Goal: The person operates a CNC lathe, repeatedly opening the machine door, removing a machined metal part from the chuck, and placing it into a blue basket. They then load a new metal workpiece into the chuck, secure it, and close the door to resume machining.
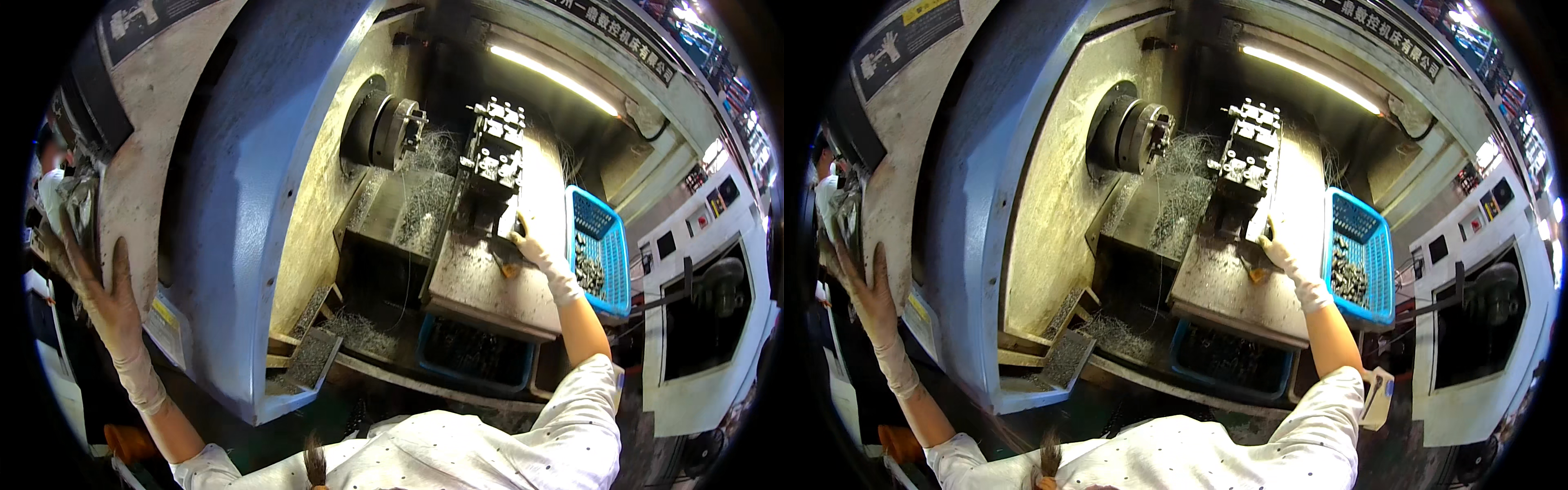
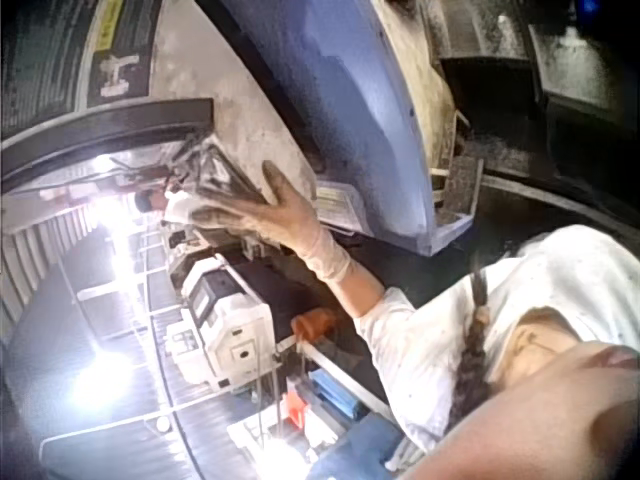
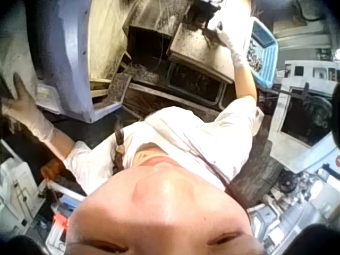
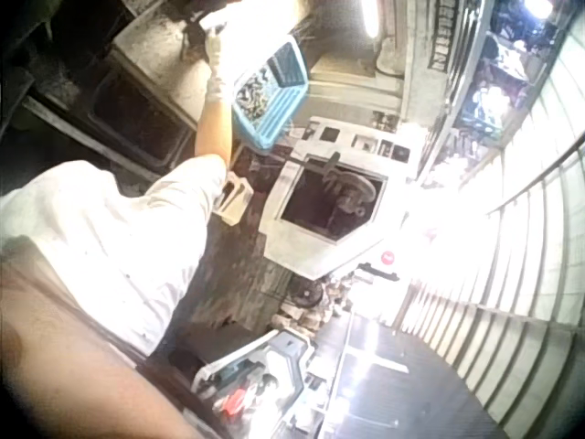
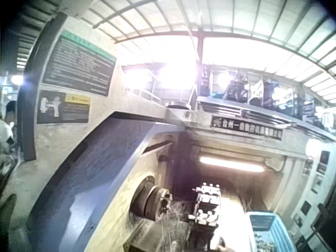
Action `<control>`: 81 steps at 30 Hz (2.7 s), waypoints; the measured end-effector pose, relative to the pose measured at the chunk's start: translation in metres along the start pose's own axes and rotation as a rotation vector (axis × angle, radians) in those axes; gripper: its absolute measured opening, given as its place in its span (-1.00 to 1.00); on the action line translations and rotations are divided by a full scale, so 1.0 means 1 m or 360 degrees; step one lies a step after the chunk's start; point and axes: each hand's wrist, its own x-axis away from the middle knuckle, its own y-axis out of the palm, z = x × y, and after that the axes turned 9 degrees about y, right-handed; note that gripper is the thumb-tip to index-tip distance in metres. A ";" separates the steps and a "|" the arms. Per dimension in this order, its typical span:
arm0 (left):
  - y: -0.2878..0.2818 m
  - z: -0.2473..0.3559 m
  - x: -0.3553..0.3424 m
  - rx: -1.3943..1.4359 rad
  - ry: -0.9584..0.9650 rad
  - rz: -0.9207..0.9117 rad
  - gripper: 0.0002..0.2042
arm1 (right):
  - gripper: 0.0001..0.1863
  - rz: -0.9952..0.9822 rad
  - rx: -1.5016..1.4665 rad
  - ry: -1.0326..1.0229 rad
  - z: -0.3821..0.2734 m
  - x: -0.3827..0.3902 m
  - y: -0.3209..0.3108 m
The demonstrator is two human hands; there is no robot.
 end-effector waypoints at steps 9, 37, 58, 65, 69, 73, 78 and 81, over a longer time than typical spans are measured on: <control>-0.009 0.012 0.008 0.0483 -0.0131 0.0181 -0.49 | -0.62 -0.0549 -0.2044 -0.0638 -0.207 0.138 -0.047; -0.535 -0.025 0.382 -0.2009 -0.1290 -0.0837 -0.38 | -0.55 -0.1154 -0.3096 0.1210 -0.171 0.366 0.047; -0.651 -0.105 0.438 -0.3452 -0.1493 -0.0592 -0.56 | -0.77 -0.1734 -0.2074 -0.2533 -0.888 0.652 -0.267; -0.631 -0.097 0.439 -0.3690 -0.1654 -0.0767 -0.56 | -0.79 -0.1730 -0.2117 -0.4714 -0.814 0.924 -0.523; -0.628 -0.100 0.444 -0.3732 -0.1565 -0.0711 -0.57 | -0.83 -0.3558 -0.1242 -0.4200 -0.724 1.073 -0.501; -0.618 -0.098 0.442 -0.3803 -0.1638 -0.0766 -0.54 | -0.82 -0.4062 -0.1016 -0.3162 -0.667 1.157 -0.499; -0.615 -0.092 0.451 -0.3850 -0.1654 -0.0705 -0.53 | -0.76 -0.3942 -0.0823 -0.2700 -0.659 1.223 -0.528; -0.615 -0.093 0.451 -0.3875 -0.1644 -0.0730 -0.53 | -0.77 -0.4028 -0.0775 -0.2313 -0.654 1.240 -0.527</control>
